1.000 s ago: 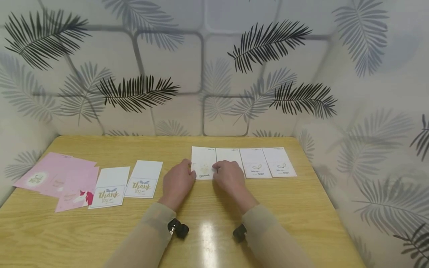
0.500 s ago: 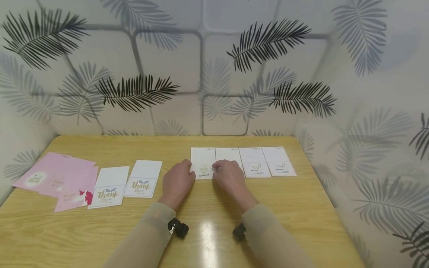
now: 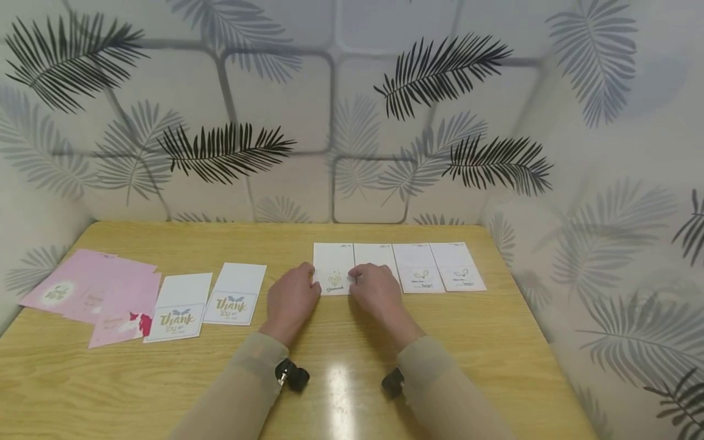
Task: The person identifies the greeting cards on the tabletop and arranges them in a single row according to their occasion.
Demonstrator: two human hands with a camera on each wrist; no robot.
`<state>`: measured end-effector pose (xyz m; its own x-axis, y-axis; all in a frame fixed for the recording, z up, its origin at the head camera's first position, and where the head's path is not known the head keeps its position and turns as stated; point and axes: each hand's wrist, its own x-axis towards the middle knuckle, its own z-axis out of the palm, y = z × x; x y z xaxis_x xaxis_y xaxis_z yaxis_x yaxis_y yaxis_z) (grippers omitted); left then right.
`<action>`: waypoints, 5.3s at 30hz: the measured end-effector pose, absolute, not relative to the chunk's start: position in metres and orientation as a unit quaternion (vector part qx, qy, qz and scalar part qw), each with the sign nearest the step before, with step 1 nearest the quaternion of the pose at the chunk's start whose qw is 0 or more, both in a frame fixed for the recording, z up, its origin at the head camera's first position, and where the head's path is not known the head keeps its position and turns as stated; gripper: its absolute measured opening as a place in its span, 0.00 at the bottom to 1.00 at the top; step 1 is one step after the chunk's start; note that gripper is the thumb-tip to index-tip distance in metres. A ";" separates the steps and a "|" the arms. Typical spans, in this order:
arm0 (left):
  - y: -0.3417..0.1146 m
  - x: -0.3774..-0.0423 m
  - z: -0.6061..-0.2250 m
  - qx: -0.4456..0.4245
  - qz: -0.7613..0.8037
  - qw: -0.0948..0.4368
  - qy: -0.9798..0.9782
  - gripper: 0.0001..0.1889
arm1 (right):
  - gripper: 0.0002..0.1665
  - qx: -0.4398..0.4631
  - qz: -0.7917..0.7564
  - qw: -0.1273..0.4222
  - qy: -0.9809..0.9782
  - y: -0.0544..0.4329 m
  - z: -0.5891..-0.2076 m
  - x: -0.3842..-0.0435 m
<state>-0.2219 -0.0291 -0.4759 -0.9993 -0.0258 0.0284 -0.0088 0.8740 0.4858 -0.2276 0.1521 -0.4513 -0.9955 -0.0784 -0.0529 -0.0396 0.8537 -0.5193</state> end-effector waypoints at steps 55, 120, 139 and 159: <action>-0.182 -0.150 -0.441 0.090 -0.310 0.066 -0.944 0.28 | 0.34 -0.073 -0.563 0.108 0.816 0.064 -0.437 -0.168; -0.213 -0.152 -0.474 0.080 -0.260 0.037 -0.962 0.27 | 0.32 -0.002 -0.739 0.220 0.637 0.006 -0.453 -0.156; -0.212 -0.151 -0.474 0.078 -0.260 0.026 -0.962 0.27 | 0.30 -0.003 -0.703 0.187 0.686 -0.003 -0.459 -0.159; -0.211 -0.148 -0.460 0.082 -0.334 0.029 -0.939 0.25 | 0.20 0.043 -0.709 0.138 0.690 -0.002 -0.460 -0.164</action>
<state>-0.1483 -0.2112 -0.4596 -0.9849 -0.1731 -0.0008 -0.1348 0.7641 0.6309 -0.1636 -0.0024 -0.4596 -0.9580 -0.1373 -0.2517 0.2554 -0.0095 -0.9668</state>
